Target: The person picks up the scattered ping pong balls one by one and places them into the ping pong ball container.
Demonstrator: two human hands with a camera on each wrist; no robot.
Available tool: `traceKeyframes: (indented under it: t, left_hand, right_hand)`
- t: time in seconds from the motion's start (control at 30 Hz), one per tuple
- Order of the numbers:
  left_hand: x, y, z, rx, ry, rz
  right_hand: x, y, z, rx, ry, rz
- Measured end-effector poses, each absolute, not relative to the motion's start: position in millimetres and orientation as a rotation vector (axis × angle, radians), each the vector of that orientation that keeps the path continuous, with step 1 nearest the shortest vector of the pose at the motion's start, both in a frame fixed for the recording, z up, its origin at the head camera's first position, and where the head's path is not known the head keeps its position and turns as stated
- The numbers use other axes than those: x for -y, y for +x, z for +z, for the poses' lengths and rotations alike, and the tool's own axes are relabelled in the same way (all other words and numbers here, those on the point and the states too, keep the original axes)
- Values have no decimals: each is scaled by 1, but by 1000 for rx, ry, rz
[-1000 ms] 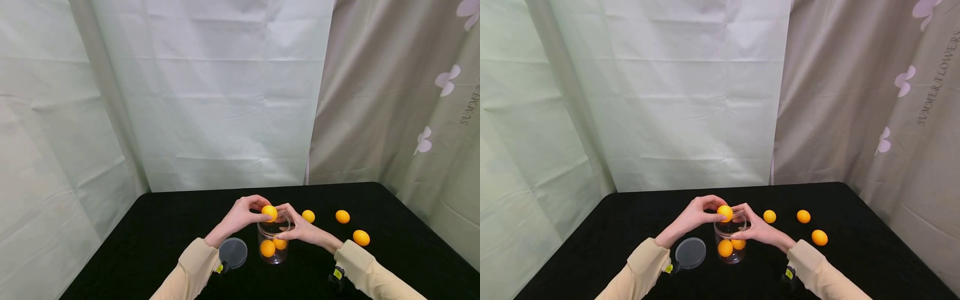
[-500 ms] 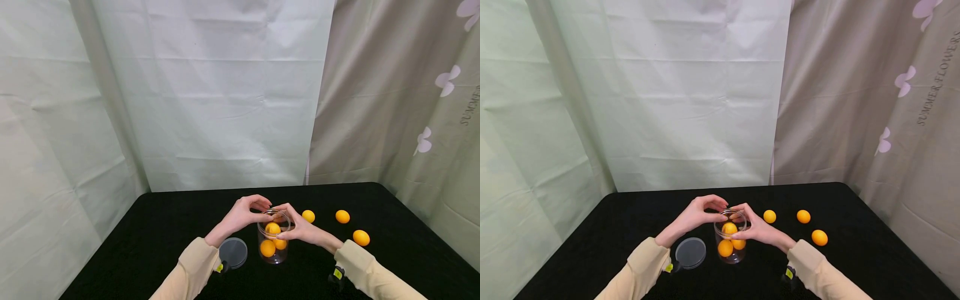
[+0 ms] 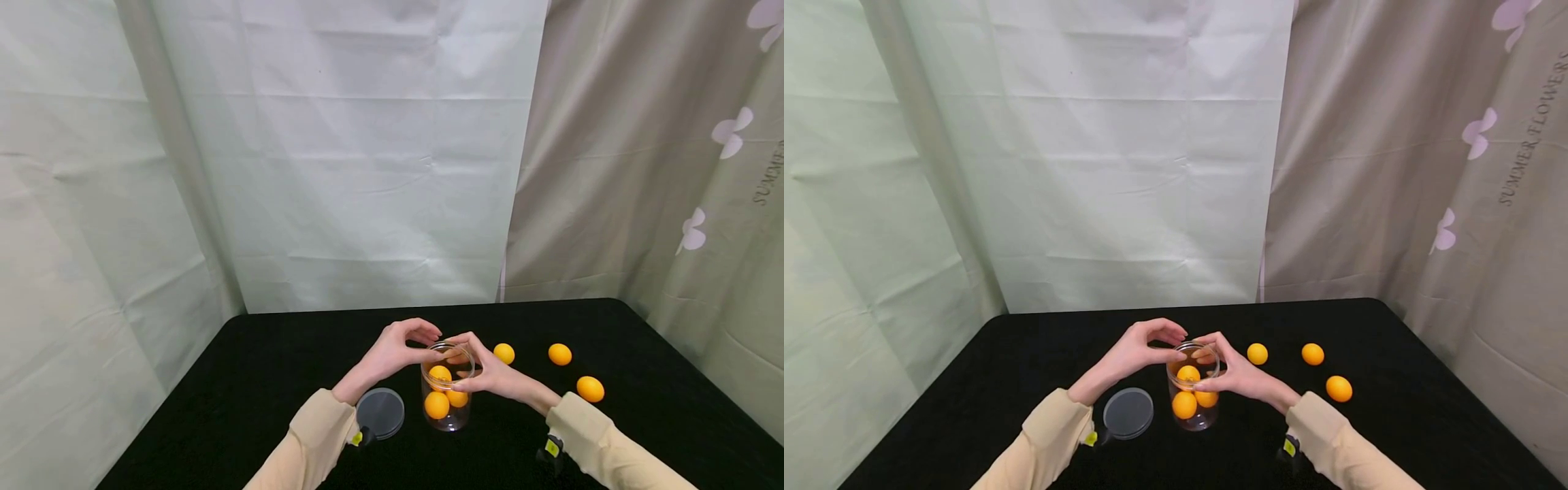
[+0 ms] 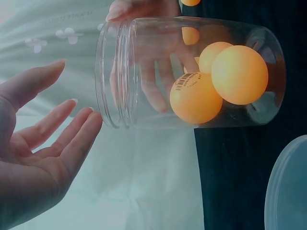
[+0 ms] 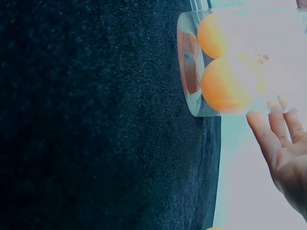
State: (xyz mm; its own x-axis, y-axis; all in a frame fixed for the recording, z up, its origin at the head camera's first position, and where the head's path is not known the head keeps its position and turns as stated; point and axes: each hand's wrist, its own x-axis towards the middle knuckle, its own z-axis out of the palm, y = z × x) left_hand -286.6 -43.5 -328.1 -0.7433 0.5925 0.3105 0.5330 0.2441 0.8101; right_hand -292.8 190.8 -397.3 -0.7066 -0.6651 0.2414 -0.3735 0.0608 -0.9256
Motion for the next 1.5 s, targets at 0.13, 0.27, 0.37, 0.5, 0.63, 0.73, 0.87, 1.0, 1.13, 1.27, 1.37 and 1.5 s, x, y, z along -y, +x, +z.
traceKeyframes:
  t: [0.13, 0.27, 0.37, 0.5, 0.63, 0.73, 0.87, 1.0, 1.13, 1.27, 1.37, 1.5]
  left_hand:
    - [45, -287, -329, -2446, 1085, 1544]
    - [47, -285, -325, -2451, 1072, 1551]
    - [49, -276, -316, -2432, 1067, 1575]
    - [53, -264, -307, -2430, 1050, 1599]
    - [56, -261, -309, -2434, 1035, 1615]
    - [58, -262, -313, -2431, 1021, 1622]
    - [60, -262, -318, -2434, 1003, 1617]
    - [61, -261, -323, -2402, 1003, 1616]
    - [61, -268, -338, -2331, 1022, 1640]
    - [61, -281, -360, -2320, 1045, 1641]
    - [61, -283, -368, -2326, 1058, 1627]
    - [60, -284, -373, -2335, 1056, 1602]
  right_hand:
    - [-190, -292, -396, -2091, -1045, -1698]
    - [-190, -291, -396, -2085, -1054, -1706]
    - [-190, -292, -396, -2092, -1055, -1703]
    - [-190, -292, -397, -2098, -1055, -1698]
    - [-190, -293, -398, -2098, -1056, -1699]
    - [-191, -292, -397, -2097, -1051, -1703]
    - [-191, -290, -395, -2102, -1033, -1706]
    - [-190, -288, -392, -2109, -1019, -1703]
    - [-187, -281, -382, -2101, -1016, -1703]
    - [-188, -286, -389, -2097, -1032, -1703]
    - [-190, -292, -397, -2089, -1048, -1708]
    - [-191, -293, -398, -2095, -1065, -1703]
